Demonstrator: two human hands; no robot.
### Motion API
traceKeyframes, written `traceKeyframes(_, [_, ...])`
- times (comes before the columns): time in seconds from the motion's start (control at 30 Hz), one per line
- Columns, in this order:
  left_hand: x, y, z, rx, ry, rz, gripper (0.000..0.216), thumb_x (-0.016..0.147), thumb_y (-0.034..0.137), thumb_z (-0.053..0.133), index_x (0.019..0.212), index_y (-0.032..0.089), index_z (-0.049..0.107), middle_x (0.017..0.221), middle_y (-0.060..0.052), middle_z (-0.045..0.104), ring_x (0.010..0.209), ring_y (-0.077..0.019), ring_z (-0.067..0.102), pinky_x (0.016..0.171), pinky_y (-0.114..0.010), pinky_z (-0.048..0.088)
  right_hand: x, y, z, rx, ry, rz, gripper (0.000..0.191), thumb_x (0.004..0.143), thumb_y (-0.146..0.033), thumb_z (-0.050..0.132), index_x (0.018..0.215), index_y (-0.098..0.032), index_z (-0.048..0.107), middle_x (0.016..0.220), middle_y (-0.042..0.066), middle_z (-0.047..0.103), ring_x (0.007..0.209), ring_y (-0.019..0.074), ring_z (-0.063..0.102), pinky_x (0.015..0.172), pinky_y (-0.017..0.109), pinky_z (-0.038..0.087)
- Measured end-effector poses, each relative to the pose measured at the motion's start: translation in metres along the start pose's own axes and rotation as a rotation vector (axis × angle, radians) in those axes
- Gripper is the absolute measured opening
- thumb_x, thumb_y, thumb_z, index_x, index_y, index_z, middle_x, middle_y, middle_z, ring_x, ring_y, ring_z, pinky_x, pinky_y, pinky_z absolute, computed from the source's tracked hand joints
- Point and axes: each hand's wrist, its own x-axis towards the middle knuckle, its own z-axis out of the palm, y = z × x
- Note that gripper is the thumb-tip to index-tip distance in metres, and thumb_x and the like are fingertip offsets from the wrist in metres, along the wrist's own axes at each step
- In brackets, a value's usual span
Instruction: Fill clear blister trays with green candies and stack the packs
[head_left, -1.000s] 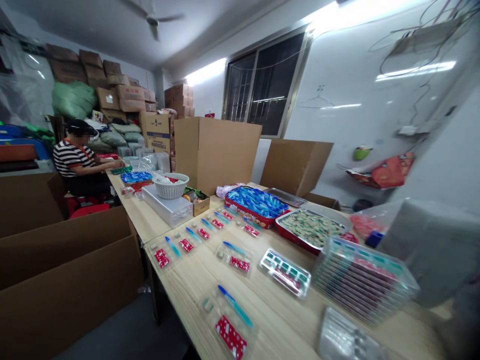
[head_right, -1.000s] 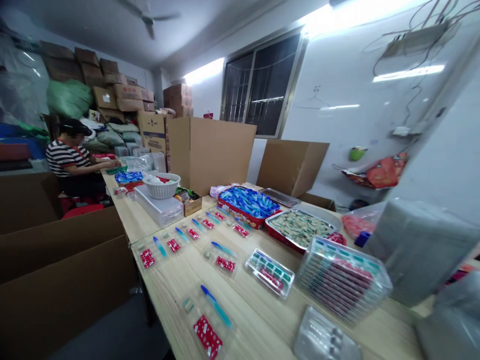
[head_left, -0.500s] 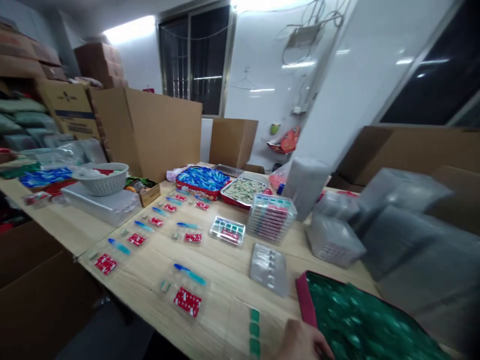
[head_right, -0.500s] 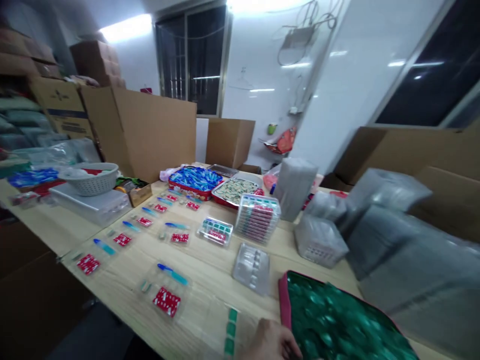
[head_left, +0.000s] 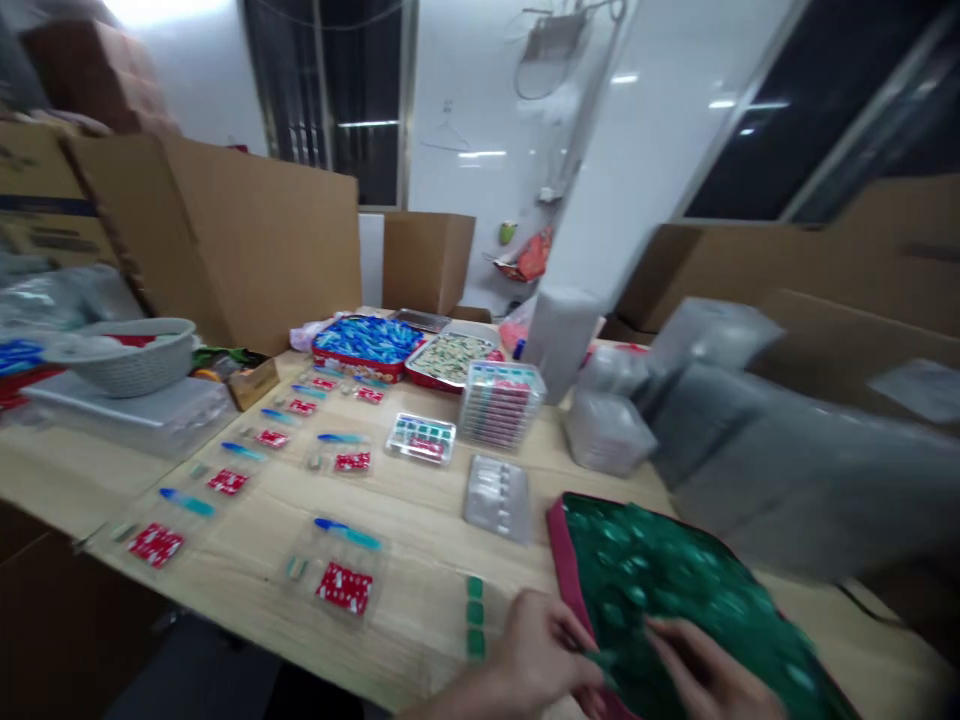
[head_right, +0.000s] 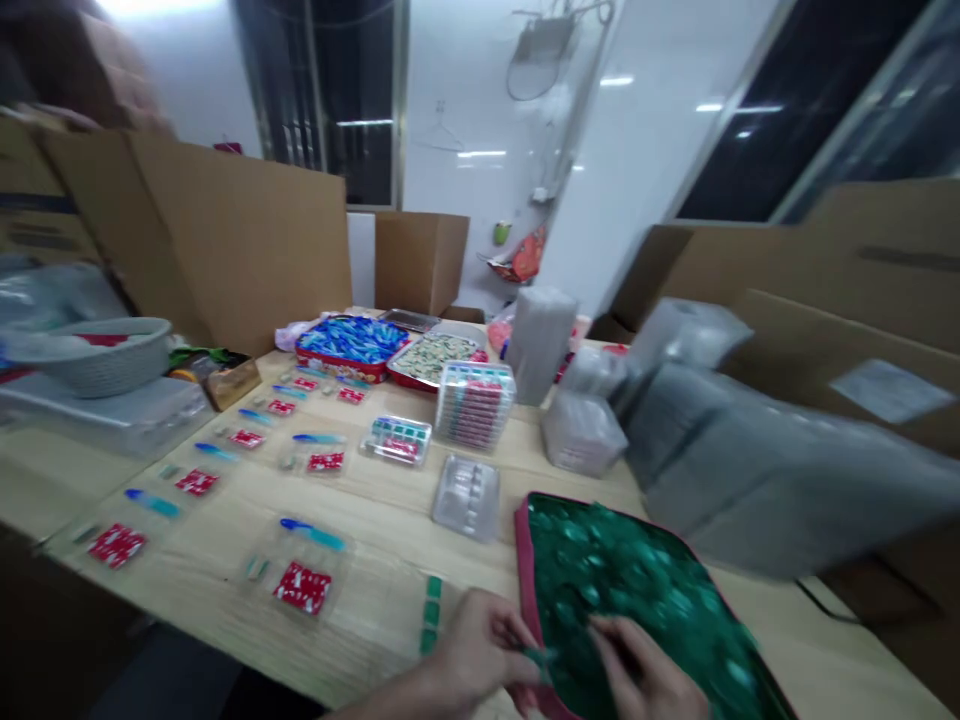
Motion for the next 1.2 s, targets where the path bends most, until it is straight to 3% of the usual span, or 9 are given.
traceKeyframes(0.13, [-0.016, 0.026, -0.020, -0.146, 0.024, 0.008, 0.031, 0.044, 0.021, 0.078, 0.064, 0.014, 0.056, 0.045, 0.003, 0.057, 0.041, -0.0119, 0.055, 0.044, -0.023, 0.041, -0.003, -0.041, -0.003, 0.042, -0.068, 0.012, 0.028, 0.075, -0.043, 0.054, 0.078, -0.021, 0.069, 0.079, 0.006, 0.072, 0.075, 0.0232, 0.067, 0.070, 0.029, 0.052])
traceKeyframes(0.3, [-0.017, 0.045, -0.037, -0.260, -0.046, -0.024, 0.030, 0.047, 0.016, 0.078, 0.072, 0.011, 0.061, 0.064, -0.003, 0.069, 0.050, -0.0102, 0.060, 0.053, -0.022, 0.043, -0.008, -0.053, -0.003, 0.048, -0.068, -0.015, 0.022, 0.080, -0.027, 0.047, 0.081, -0.020, 0.067, 0.081, 0.006, 0.069, 0.078, 0.0211, 0.065, 0.073, 0.030, 0.050])
traceKeyframes(0.43, [-0.020, 0.041, -0.032, -0.247, -0.068, -0.026, 0.033, 0.047, 0.017, 0.080, 0.075, 0.010, 0.062, 0.065, -0.004, 0.070, 0.052, -0.0107, 0.061, 0.056, -0.023, 0.045, -0.012, -0.055, -0.004, 0.019, -0.154, -0.075, 0.021, 0.076, -0.016, 0.045, 0.079, -0.019, 0.066, 0.081, 0.005, 0.067, 0.079, 0.0196, 0.064, 0.073, 0.029, 0.048])
traceKeyframes(0.63, [-0.017, 0.034, -0.013, -0.094, -0.030, 0.094, 0.033, 0.052, 0.028, 0.079, 0.075, 0.010, 0.064, 0.060, -0.002, 0.067, 0.050, -0.0135, 0.062, 0.056, -0.027, 0.049, -0.017, -0.063, -0.005, -0.143, -0.232, -0.104, 0.020, 0.074, -0.010, 0.049, 0.071, -0.019, 0.067, 0.106, 0.009, 0.067, 0.095, 0.0231, 0.062, 0.082, 0.033, 0.046])
traceKeyframes(0.77, [-0.013, 0.028, -0.007, 0.009, -0.008, 0.129, 0.033, 0.052, 0.026, 0.078, 0.078, 0.011, 0.064, 0.058, 0.000, 0.066, 0.047, -0.0138, 0.061, 0.051, -0.026, 0.049, -0.018, -0.074, -0.008, 0.014, -0.242, -0.046, 0.022, 0.079, -0.012, 0.048, 0.082, -0.018, 0.069, 0.084, 0.006, 0.069, 0.078, 0.0192, 0.064, 0.072, 0.028, 0.047])
traceKeyframes(0.9, [-0.010, 0.021, -0.006, 0.082, -0.024, 0.162, 0.027, 0.055, 0.025, 0.075, 0.076, 0.011, 0.065, 0.057, -0.001, 0.066, 0.046, -0.0133, 0.060, 0.050, -0.025, 0.050, -0.019, -0.092, -0.010, 0.242, -0.340, -0.049, 0.020, 0.084, -0.019, 0.051, 0.095, -0.019, 0.068, 0.090, 0.005, 0.069, 0.083, 0.0179, 0.063, 0.074, 0.026, 0.046])
traceKeyframes(1.07, [-0.010, 0.015, -0.008, 0.202, -0.048, 0.220, 0.019, 0.055, 0.020, 0.072, 0.071, 0.013, 0.065, 0.055, 0.000, 0.066, 0.048, -0.0150, 0.062, 0.050, -0.025, 0.049, -0.024, -0.099, -0.005, 0.137, -0.342, -0.019, 0.015, 0.077, -0.008, 0.053, 0.070, -0.017, 0.063, 0.065, -0.001, 0.063, 0.063, 0.0132, 0.057, 0.062, 0.022, 0.039])
traceKeyframes(1.2, [-0.014, 0.016, -0.010, 0.311, -0.076, 0.256, 0.014, 0.057, 0.017, 0.068, 0.071, 0.014, 0.066, 0.051, 0.001, 0.064, 0.049, -0.0166, 0.063, 0.051, -0.025, 0.049, -0.029, -0.098, -0.005, 0.096, -0.353, -0.061, 0.017, 0.071, -0.001, 0.053, 0.070, -0.018, 0.058, 0.068, -0.002, 0.062, 0.067, 0.0130, 0.057, 0.064, 0.021, 0.038])
